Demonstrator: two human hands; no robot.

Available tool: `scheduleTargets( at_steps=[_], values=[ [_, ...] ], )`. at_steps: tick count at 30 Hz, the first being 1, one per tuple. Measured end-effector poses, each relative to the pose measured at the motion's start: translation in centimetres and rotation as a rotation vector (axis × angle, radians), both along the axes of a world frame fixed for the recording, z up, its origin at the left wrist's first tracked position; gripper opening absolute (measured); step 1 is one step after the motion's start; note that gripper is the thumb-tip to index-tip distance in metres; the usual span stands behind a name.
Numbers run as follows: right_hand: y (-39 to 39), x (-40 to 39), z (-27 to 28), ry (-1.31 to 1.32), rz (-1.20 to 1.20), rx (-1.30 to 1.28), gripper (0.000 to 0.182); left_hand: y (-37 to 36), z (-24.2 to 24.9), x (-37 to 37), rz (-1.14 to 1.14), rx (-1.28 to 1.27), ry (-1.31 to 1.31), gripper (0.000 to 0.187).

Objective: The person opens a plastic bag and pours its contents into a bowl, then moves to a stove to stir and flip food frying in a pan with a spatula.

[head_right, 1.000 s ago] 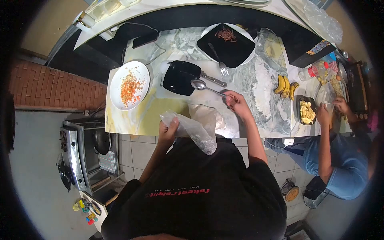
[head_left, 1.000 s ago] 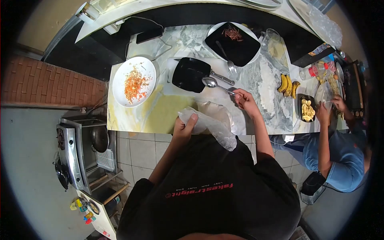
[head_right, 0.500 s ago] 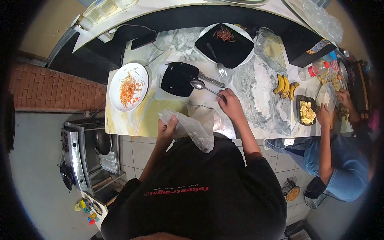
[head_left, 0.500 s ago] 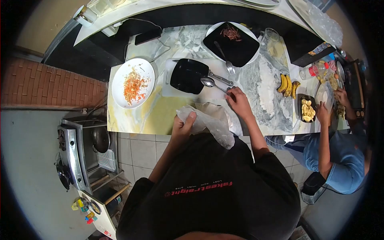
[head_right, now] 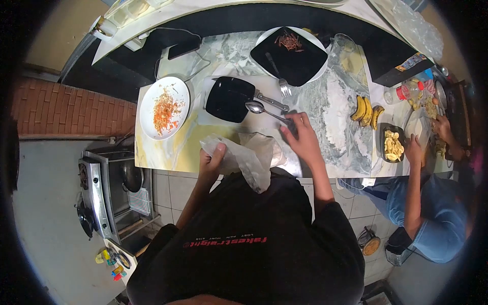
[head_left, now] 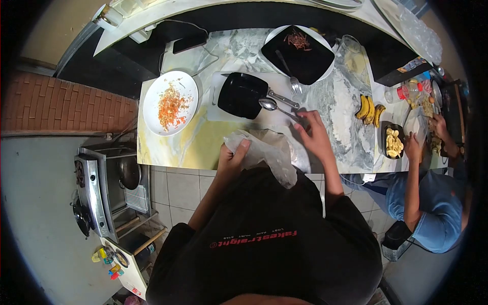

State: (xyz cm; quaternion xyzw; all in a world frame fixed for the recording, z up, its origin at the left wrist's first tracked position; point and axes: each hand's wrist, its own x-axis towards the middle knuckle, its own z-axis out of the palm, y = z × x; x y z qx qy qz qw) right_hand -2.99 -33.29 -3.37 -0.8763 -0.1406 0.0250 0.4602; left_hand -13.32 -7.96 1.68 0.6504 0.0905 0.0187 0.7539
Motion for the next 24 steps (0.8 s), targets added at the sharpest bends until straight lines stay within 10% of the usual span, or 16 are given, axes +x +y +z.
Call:
scheduleTargets(
  at_steps=[8,14,20,24],
  values=[
    [1.8,-5.6,10.3,-0.145,0.23,0.167,0.041,2.1,1.8,4.7,-0.048,0.427,-0.315,0.027],
    [4.5,-5.6,6.2,0.002,-0.018,0.346,0.025,2.6,3.8,8.2,-0.122,0.472,-0.394,0.024],
    [6.7,-5.3,7.8,-0.072,0.076,0.256,0.021,5.6,-2.8,12.0,-0.208,0.278,-0.429,0.059],
    [8.6,-5.8,12.5,-0.035,-0.064,0.25,0.018,3.8,-6.1,8.9,-0.43,-0.463,-0.146,0.087]
  ],
)
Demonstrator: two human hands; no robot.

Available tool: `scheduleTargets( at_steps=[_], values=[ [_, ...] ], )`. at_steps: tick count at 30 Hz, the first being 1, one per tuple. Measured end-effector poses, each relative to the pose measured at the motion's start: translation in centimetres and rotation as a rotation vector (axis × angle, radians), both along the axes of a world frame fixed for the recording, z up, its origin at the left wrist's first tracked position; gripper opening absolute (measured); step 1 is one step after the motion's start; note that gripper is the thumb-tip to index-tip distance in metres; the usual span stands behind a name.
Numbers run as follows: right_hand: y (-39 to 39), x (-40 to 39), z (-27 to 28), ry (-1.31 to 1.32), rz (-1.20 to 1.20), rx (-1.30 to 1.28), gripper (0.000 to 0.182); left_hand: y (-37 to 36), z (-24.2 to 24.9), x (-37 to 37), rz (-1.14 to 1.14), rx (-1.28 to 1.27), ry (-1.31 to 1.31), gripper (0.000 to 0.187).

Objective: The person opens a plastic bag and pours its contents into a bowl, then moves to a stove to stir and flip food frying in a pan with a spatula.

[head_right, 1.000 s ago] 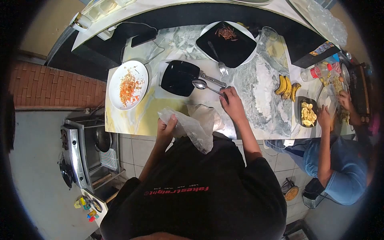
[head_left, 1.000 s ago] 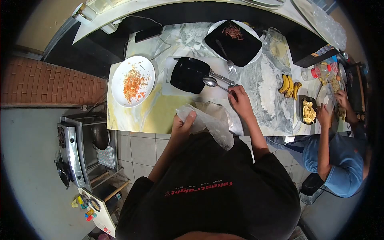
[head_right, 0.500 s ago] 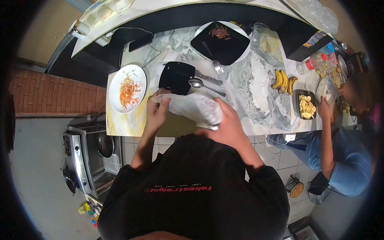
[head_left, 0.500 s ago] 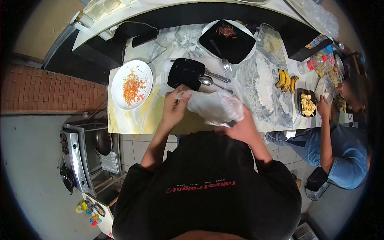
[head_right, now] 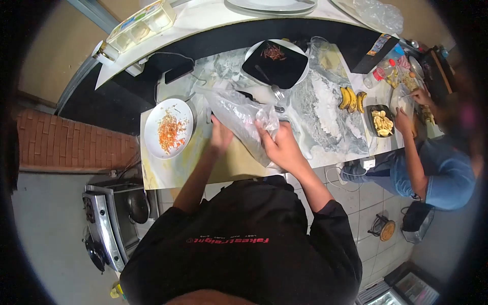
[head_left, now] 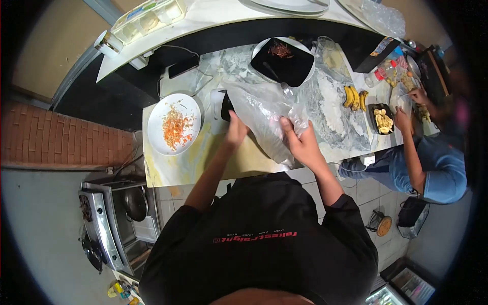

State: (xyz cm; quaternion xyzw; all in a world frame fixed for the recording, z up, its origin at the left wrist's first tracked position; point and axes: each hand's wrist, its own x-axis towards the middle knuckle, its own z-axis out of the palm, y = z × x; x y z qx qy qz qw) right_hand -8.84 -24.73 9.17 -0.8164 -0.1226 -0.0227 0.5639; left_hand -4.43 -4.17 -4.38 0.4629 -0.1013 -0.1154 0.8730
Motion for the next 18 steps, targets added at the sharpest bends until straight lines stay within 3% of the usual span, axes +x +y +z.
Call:
scheduleTargets(
  at_steps=[3,4,6,9,13,15,18],
  values=[
    [1.3,-0.2,2.6,-0.079,-0.069,0.046,0.026,-0.2,-2.2,-1.8,-0.222,0.138,-0.027,0.094],
    [1.7,-0.5,3.3,-0.041,-0.101,0.083,0.027,1.0,-11.7,-0.4,-0.285,0.419,-0.046,0.106],
    [2.4,-0.4,4.1,-0.077,-0.144,0.034,0.024,0.3,-7.9,-1.5,-0.358,0.518,-0.15,0.114],
    [2.9,-0.8,4.0,-0.073,-0.193,0.019,0.021,-0.4,-4.0,-3.1,-0.499,0.442,-0.096,0.11],
    [3.7,-2.3,4.7,-0.12,-0.241,-0.07,0.02,0.0,-4.0,-4.1,-0.541,0.472,-0.074,0.103],
    [3.8,-2.6,4.7,-0.131,-0.263,-0.066,0.02,0.9,-3.9,-3.7,-0.678,0.451,0.005,0.111],
    [4.1,-2.6,5.9,-0.094,-0.289,-0.038,0.021,2.2,-2.8,-4.5,-0.675,0.525,-0.05,0.114]
  ],
)
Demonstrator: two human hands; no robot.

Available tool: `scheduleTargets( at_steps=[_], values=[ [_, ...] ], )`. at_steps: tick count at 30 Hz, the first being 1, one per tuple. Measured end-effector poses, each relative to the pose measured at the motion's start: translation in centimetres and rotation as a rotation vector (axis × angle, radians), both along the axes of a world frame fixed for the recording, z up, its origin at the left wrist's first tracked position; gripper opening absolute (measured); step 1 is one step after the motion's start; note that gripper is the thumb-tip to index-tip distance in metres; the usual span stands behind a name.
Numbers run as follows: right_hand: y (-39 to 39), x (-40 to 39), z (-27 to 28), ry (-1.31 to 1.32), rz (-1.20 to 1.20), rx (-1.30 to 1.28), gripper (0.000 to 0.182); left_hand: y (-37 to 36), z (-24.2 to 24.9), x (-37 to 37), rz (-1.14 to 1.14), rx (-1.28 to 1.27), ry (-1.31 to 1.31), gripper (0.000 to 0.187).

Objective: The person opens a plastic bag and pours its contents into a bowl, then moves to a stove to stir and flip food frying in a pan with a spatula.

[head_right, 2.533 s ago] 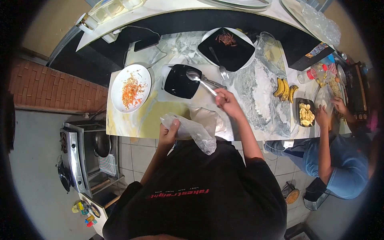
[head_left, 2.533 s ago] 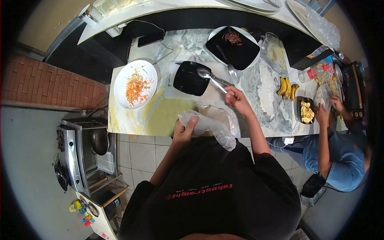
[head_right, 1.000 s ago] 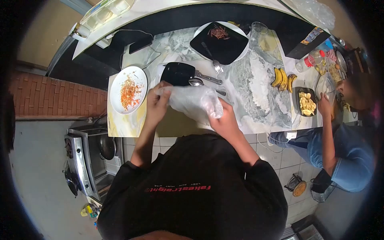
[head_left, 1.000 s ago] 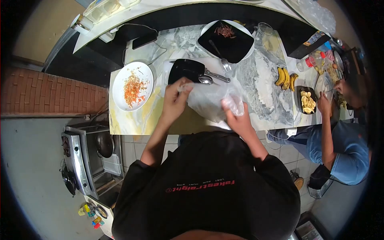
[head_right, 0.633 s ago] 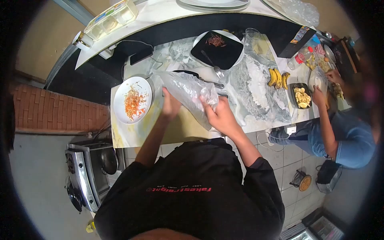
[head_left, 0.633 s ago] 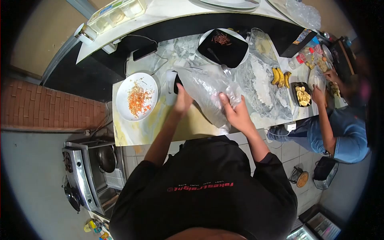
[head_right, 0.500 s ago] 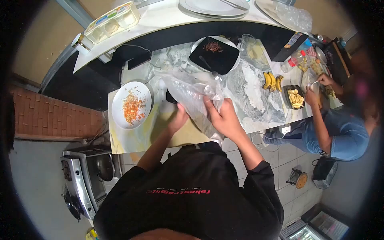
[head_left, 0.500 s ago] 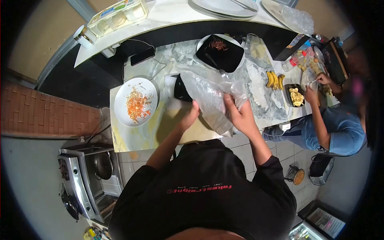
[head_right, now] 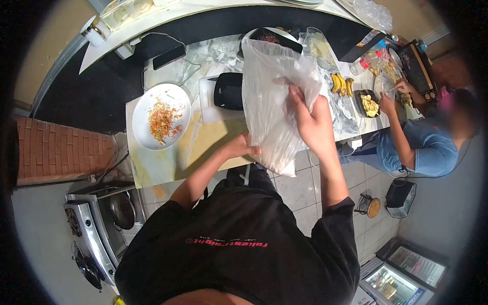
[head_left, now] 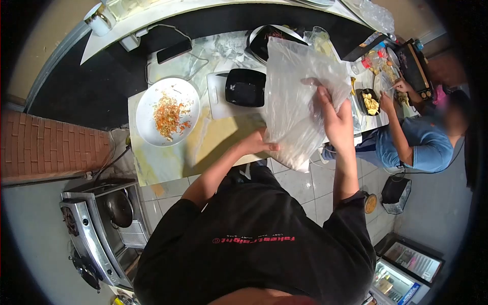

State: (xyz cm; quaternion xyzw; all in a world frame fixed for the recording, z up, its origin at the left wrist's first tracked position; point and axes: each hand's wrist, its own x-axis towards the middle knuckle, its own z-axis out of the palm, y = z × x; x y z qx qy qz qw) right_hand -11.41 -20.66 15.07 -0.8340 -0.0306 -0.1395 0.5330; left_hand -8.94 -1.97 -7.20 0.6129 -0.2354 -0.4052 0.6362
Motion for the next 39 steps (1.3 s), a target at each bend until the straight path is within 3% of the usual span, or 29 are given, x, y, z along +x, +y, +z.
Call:
scheduleTargets(
  at_steps=[4,6,8,10,13,14,16,20,21,28,30,36,39],
  values=[
    [0.5,2.1,0.3,0.073,0.017,-0.011,0.028,0.2,1.0,-2.6,0.082,0.034,-0.075,0.113],
    [1.4,2.9,0.8,0.182,-0.007,-0.084,0.032,-0.7,0.5,-3.8,0.115,-0.16,0.042,0.106],
    [1.7,3.7,1.3,0.293,0.04,-0.11,0.033,-1.4,1.1,-4.3,0.061,-0.184,0.071,0.102],
    [2.3,4.5,1.8,0.281,0.142,-0.341,0.029,-2.2,1.9,-4.9,0.005,-0.21,0.098,0.099],
    [0.4,7.8,-2.2,0.312,0.211,-0.446,0.029,-2.6,2.6,-6.8,-0.026,-0.381,0.459,0.086],
    [0.1,8.6,-3.2,0.318,0.235,-0.504,0.03,-2.8,2.5,-7.4,-0.021,-0.386,0.459,0.086],
    [0.7,9.4,-3.7,0.374,0.265,-0.462,0.025,-3.5,2.4,-8.7,0.044,-0.636,0.657,0.08],
    [0.6,12.0,-6.5,0.468,0.241,-0.483,0.029,-3.6,3.0,-10.0,0.13,-0.663,0.898,0.07],
    [0.7,12.5,-6.8,0.487,0.252,-0.485,0.036,-3.7,3.2,-10.2,0.169,-0.634,0.914,0.062],
    [2.2,15.4,-7.3,0.5,0.188,-0.615,0.041,-4.0,3.3,-8.5,0.119,-0.721,0.894,0.057],
    [2.5,16.1,-7.1,0.574,0.251,-0.651,0.044,-3.9,4.6,-8.4,0.155,-0.769,1.005,0.045],
    [3.5,16.4,-6.5,0.509,0.204,-0.827,0.044,-4.1,6.7,-7.9,0.167,-0.672,0.922,0.048],
    [3.2,17.3,-6.9,0.523,0.262,-0.909,0.045,-4.2,7.8,-7.5,0.113,-0.76,0.95,0.052]
  ],
)
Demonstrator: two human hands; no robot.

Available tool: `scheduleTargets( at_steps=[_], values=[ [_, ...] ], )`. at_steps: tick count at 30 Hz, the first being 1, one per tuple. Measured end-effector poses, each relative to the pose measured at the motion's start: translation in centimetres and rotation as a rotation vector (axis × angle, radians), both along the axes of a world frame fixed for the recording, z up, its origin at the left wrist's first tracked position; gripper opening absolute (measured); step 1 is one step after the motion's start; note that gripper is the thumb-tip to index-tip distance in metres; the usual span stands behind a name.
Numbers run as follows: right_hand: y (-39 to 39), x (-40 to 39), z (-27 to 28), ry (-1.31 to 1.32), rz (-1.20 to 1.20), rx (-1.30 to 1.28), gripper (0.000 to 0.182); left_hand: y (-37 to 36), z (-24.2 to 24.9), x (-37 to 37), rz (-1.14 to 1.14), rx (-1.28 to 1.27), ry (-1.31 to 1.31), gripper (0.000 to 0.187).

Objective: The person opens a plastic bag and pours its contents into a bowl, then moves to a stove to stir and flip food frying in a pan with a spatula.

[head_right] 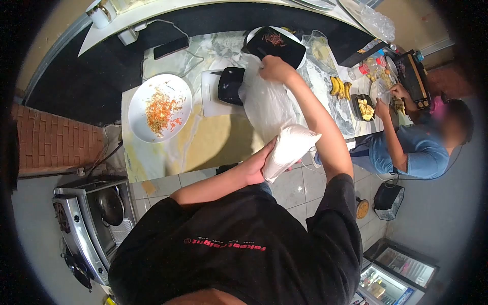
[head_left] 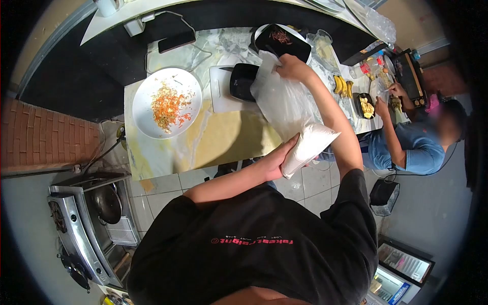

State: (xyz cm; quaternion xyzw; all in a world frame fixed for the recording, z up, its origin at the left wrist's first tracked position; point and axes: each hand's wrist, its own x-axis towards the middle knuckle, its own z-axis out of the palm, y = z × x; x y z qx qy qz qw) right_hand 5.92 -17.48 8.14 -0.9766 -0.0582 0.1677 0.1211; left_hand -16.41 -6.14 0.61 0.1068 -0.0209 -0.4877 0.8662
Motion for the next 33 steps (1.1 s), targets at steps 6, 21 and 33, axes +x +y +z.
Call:
scheduleTargets(
  at_steps=[6,21,33],
  values=[
    [0.2,0.7,0.5,-0.064,-0.058,-0.018,0.04,-0.2,0.6,1.0,-0.014,-0.179,0.081,0.057],
    [0.4,2.7,-1.4,-0.214,0.127,0.135,0.028,0.5,0.1,1.5,0.046,-0.309,0.297,0.068],
    [0.6,1.9,-2.0,-0.197,0.084,0.102,0.027,-0.4,-0.6,1.3,-0.027,-0.313,0.204,0.053]
  ],
)
